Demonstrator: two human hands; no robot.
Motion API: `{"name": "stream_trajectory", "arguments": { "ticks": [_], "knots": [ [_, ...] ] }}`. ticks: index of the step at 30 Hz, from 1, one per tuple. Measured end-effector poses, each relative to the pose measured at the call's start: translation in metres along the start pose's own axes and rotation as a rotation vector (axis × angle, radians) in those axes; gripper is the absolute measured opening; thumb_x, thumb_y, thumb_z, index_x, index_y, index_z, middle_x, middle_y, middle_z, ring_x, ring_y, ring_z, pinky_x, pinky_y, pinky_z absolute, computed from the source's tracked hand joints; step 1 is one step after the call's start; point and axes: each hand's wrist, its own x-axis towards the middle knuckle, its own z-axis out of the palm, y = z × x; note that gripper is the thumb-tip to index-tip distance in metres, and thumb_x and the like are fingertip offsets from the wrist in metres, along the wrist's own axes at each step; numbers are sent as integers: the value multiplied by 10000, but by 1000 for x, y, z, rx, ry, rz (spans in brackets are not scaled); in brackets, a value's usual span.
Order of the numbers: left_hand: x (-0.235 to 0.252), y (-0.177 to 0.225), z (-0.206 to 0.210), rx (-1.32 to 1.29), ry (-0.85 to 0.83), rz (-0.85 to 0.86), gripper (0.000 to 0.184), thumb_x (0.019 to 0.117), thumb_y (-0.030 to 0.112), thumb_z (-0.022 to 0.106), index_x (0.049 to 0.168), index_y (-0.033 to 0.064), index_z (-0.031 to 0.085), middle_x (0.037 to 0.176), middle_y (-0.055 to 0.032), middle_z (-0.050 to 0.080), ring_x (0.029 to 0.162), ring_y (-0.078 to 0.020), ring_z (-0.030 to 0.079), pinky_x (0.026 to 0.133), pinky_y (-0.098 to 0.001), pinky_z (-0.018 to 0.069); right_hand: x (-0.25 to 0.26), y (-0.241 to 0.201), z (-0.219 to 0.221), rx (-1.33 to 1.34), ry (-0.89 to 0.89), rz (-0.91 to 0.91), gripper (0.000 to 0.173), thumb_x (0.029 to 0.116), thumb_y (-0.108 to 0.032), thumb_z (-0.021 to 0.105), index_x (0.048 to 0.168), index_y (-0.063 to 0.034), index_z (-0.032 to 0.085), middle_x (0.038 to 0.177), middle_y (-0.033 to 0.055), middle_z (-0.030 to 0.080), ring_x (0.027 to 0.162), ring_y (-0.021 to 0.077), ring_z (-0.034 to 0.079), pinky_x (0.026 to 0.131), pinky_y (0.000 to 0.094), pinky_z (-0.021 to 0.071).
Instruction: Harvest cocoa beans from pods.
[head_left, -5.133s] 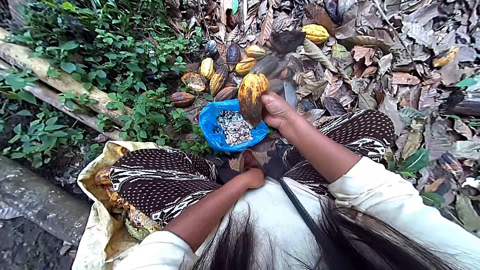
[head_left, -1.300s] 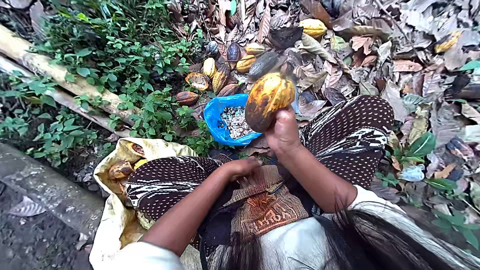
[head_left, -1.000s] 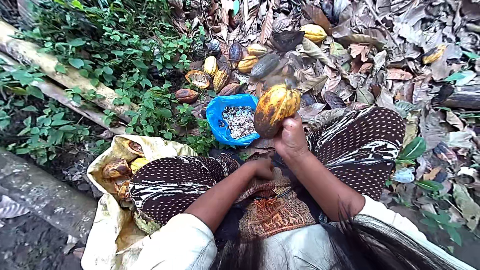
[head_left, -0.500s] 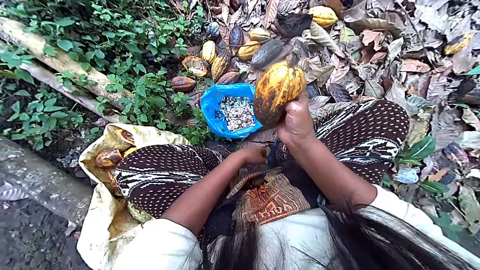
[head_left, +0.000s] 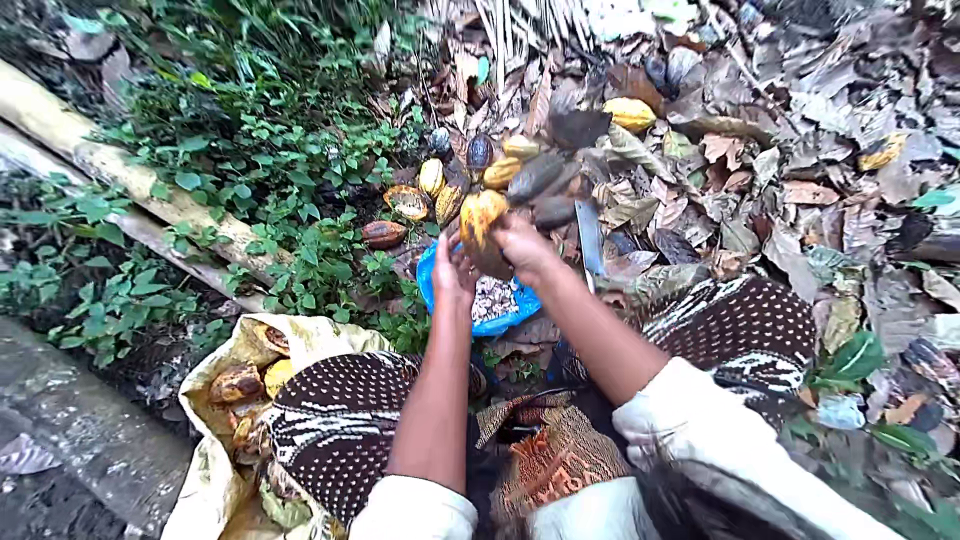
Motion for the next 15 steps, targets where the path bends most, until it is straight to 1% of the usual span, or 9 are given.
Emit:
{"name": "stream_trajectory", "arguments": {
  "ticks": [1, 2, 3, 5, 7, 8, 10, 13, 15],
  "knots": [
    [1, -7, -5, -114, 2, -14, 586, 1081, 550, 280, 1389, 111, 515, 1159, -84, 669, 981, -203, 658, 838, -432, 552, 9, 14, 6, -51, 5, 24, 306, 1068, -125, 496, 1318, 29, 583, 1173, 179, 666, 1035, 222, 658, 926, 433, 548],
    [2, -15, -9, -183, 8, -14, 652, 1061, 615, 253, 1372, 112, 527, 1176, -88, 664, 1016, -211, 655, 862, -446, 555, 16, 27, 12, -113, 2, 43, 313, 1067, -128, 511, 1315, 44, 593, 1202, 212, 664, 1080, 261, 655, 969, 470, 531],
    [5, -22, -14, -226, 7, -18, 699, 1039, 667, 243, 1376, 129, 536, 1219, -90, 663, 1065, -221, 651, 888, -463, 554, 23, 39, 16, -194, -5, 48, 302, 1057, -126, 543, 1286, 59, 607, 1185, 231, 666, 1080, 287, 653, 977, 491, 521],
    [9, -33, -23, -260, 24, -26, 687, 1011, 712, 291, 1369, 188, 555, 1228, -81, 670, 1076, -232, 660, 868, -478, 566, 34, 62, 21, -429, -26, 36, 259, 1003, -108, 625, 1172, 88, 639, 1127, 280, 656, 1046, 371, 646, 945, 556, 516],
    [12, -39, -32, -278, 32, -37, 607, 1034, 647, 338, 1346, 179, 566, 1157, -93, 680, 1019, -233, 667, 836, -462, 570, 39, 73, 23, -634, -55, 18, 277, 964, -117, 695, 1164, 73, 673, 1216, 304, 629, 1172, 447, 597, 1028, 603, 470],
    [13, -40, -34, -286, 34, -42, 549, 1053, 591, 358, 1314, 158, 572, 1106, -93, 682, 978, -220, 670, 816, -436, 573, 39, 75, 25, -708, -67, 14, 268, 967, -114, 690, 1167, 65, 682, 1242, 298, 619, 1218, 459, 565, 1059, 605, 445],
    [17, -39, -37, -308, 31, -50, 467, 1081, 494, 381, 1312, 129, 560, 1102, -95, 673, 973, -202, 666, 828, -403, 573, 39, 77, 30, -836, -82, 7, 240, 1005, -102, 624, 1168, 61, 690, 1269, 281, 610, 1273, 460, 527, 1090, 587, 422],
    [26, -45, -43, -257, 86, -58, 464, 1077, 457, 432, 1388, 120, 505, 1160, -127, 648, 1000, -227, 649, 837, -414, 561, 45, 89, 30, -861, -108, -36, 250, 998, 10, 547, 1195, 77, 685, 1266, 288, 617, 1269, 449, 540, 1115, 556, 407],
    [29, -52, -48, -224, 117, -56, 502, 1073, 449, 454, 1460, 129, 449, 1250, -156, 624, 1068, -257, 635, 885, -443, 551, 52, 100, 27, -799, -116, -31, 306, 982, 43, 537, 1255, 50, 674, 1268, 294, 611, 1262, 449, 540, 1114, 560, 405]
  ]
}}
